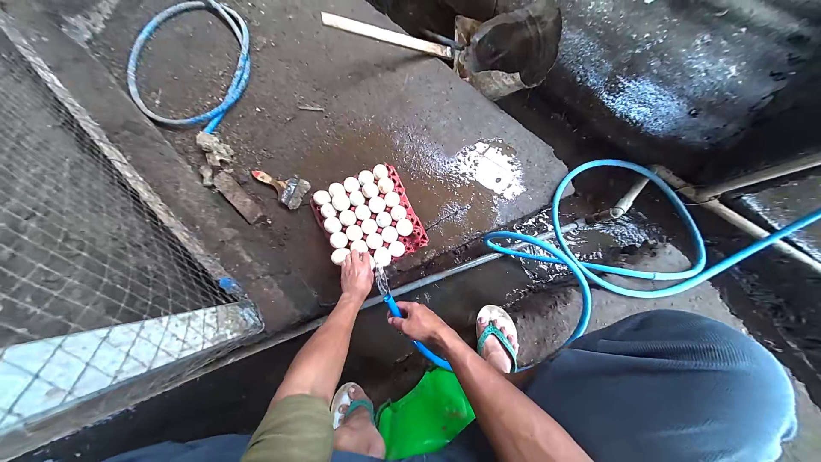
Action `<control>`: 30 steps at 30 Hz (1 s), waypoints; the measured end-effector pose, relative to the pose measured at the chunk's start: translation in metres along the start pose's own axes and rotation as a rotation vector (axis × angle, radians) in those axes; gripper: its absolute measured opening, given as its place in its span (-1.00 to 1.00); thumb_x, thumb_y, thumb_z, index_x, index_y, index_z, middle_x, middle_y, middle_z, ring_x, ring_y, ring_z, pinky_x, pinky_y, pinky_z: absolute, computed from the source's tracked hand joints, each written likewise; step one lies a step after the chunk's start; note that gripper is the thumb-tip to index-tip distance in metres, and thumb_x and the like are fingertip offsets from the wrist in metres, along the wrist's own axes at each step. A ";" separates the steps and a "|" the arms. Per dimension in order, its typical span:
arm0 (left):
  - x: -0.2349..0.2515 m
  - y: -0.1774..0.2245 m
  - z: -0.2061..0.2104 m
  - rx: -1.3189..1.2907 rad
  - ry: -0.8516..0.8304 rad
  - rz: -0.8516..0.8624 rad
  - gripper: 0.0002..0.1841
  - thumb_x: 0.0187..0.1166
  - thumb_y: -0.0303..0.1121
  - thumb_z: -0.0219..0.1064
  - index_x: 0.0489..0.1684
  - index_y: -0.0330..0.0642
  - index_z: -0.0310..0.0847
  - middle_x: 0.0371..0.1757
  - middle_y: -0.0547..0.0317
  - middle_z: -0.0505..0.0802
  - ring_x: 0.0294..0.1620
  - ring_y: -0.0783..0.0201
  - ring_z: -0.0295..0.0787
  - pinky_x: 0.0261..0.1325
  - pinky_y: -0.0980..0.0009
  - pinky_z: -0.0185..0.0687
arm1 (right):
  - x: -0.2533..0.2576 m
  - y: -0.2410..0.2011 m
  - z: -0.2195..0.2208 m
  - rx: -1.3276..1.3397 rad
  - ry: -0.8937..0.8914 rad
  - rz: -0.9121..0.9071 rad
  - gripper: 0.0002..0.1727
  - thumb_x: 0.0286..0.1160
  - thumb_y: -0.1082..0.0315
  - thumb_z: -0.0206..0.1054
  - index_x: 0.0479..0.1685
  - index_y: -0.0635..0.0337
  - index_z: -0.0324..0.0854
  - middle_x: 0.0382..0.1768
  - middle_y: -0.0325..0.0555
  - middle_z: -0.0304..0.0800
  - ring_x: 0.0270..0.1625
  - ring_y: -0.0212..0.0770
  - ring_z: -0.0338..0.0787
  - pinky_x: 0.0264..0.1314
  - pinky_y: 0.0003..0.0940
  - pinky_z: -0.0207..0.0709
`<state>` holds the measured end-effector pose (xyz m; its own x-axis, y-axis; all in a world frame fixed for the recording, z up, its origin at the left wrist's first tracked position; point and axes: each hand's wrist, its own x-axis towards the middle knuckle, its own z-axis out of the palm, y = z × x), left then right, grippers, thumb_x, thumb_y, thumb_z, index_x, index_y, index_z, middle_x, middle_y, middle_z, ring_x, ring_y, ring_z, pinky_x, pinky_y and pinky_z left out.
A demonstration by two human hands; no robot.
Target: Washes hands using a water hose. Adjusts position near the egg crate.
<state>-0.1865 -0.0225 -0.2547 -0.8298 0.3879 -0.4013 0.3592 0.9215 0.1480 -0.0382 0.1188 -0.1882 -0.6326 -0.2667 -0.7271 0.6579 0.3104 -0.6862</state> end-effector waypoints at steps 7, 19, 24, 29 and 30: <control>-0.022 0.000 -0.014 -0.454 0.134 -0.140 -0.32 0.35 -0.35 0.54 0.52 -0.38 0.48 0.60 -0.46 0.42 0.50 -0.25 0.55 0.54 0.03 0.51 | 0.003 0.000 0.002 -0.029 -0.003 0.003 -0.62 0.76 0.11 0.19 0.39 0.06 0.63 0.04 0.02 0.78 -0.07 -0.11 0.76 0.07 -0.04 0.59; -0.084 0.055 -0.034 -1.861 -0.105 -0.315 -0.63 0.89 -0.14 -0.28 0.17 -0.18 0.37 -0.37 0.09 0.73 -0.57 0.28 0.64 -0.48 0.41 0.63 | -0.001 -0.004 -0.014 -0.019 0.115 0.098 -0.54 0.59 0.23 0.32 0.45 0.13 0.62 0.20 0.18 0.79 0.13 0.09 0.82 0.27 0.13 0.61; -0.117 0.089 -0.053 -1.564 0.037 -0.176 -0.54 0.80 -0.19 -0.13 0.56 -0.17 0.35 0.07 0.07 0.71 -0.31 0.38 0.60 -0.31 0.42 0.56 | -0.029 -0.044 -0.005 0.498 0.703 -0.288 -0.53 0.81 0.28 -0.02 0.55 0.26 0.50 0.41 0.18 0.67 0.41 0.01 0.68 0.48 0.06 0.51; -0.153 0.121 -0.063 -1.495 0.178 -0.239 -0.36 0.91 0.00 -0.40 0.26 -0.29 0.54 -0.28 0.04 0.75 -0.46 0.34 0.63 -0.47 0.40 0.57 | -0.038 -0.060 0.000 0.538 0.674 -0.308 -0.60 0.77 0.24 0.13 0.33 0.29 0.67 0.34 0.14 0.73 0.41 -0.04 0.68 0.50 0.02 0.48; -0.160 0.122 -0.062 -1.441 0.230 -0.220 -0.40 0.92 -0.07 -0.34 0.27 -0.38 0.54 -0.25 -0.05 0.73 -0.42 0.30 0.64 -0.41 0.39 0.59 | -0.041 -0.060 0.004 0.584 0.650 -0.274 -0.57 0.81 0.22 0.05 0.38 0.32 0.60 0.31 0.21 0.70 0.35 0.02 0.68 0.44 0.07 0.49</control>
<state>-0.0367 0.0298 -0.1163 -0.9076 0.1086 -0.4055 -0.3910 0.1328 0.9108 -0.0502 0.1078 -0.1179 -0.7857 0.3585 -0.5041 0.4413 -0.2463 -0.8629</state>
